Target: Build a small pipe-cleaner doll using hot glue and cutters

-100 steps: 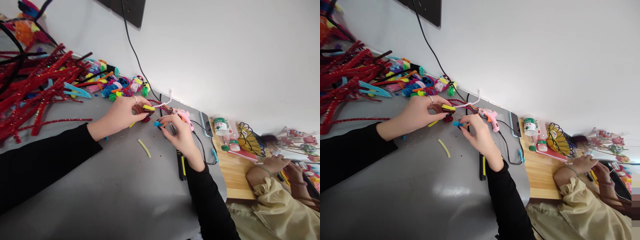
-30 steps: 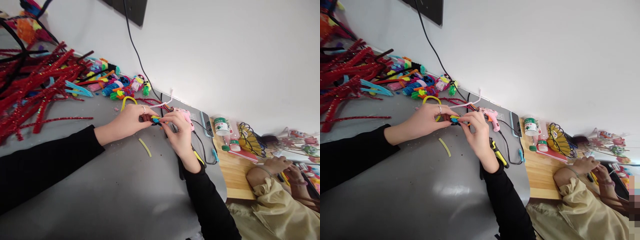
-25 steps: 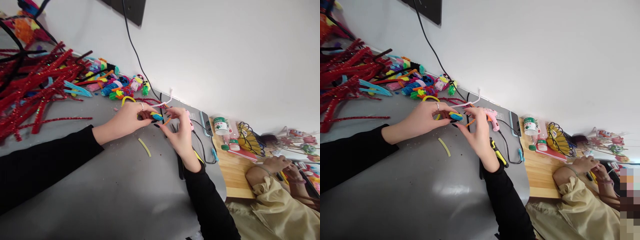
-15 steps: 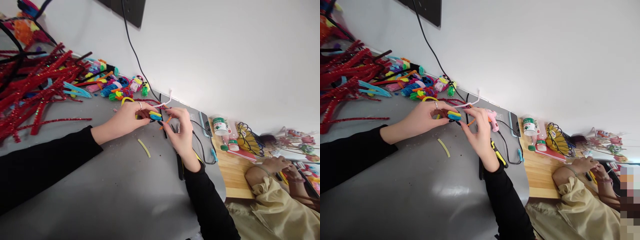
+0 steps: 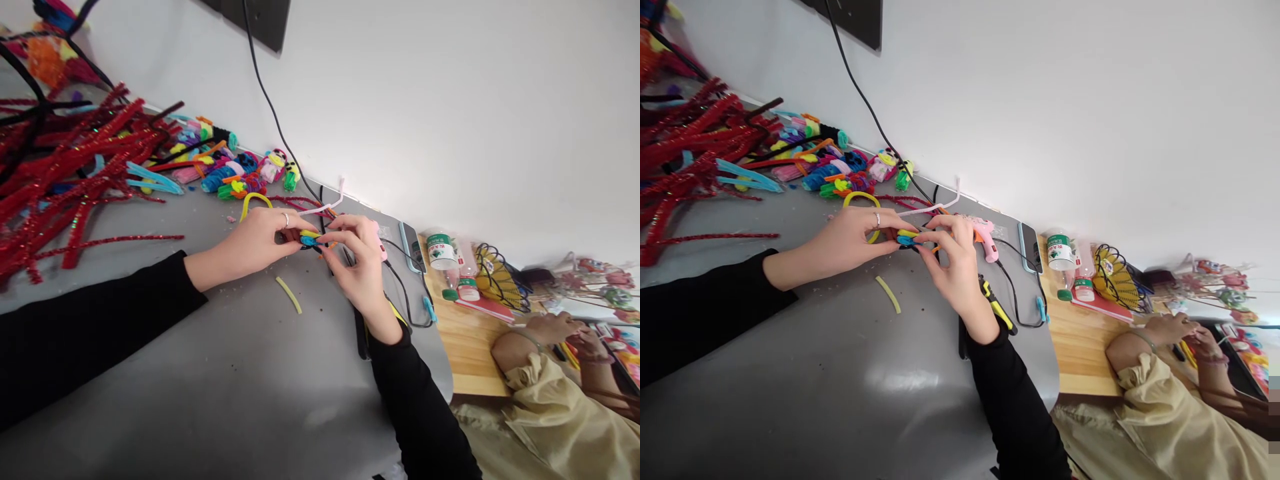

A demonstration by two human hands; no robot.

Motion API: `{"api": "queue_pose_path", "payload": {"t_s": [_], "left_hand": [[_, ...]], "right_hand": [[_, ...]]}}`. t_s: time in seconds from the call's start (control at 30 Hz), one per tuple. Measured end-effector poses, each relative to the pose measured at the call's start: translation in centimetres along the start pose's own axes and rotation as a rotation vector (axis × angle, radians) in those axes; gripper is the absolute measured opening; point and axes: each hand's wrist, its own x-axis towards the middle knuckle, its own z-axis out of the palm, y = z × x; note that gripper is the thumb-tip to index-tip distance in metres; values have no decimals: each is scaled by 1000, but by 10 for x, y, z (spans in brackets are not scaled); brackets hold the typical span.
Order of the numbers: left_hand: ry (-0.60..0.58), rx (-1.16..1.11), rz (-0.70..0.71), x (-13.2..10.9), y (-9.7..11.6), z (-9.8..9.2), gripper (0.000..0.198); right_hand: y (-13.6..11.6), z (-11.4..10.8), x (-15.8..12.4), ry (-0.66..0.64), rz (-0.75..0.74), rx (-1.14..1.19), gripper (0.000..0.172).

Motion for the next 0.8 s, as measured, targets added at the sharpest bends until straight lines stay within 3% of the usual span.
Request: {"api": "queue_pose_path", "payload": {"t_s": [0.33, 0.7, 0.8], "left_hand": [[7, 63, 34, -2, 5, -2, 30], [-18, 45, -34, -1, 9, -2, 30], [-24, 40, -45, -1, 9, -2, 30]], "right_hand": [[-1, 0, 0, -20, -7, -16, 12], [1, 3, -1, -46, 3, 26, 11], [3, 4, -2, -23, 9, 78, 20]]}}
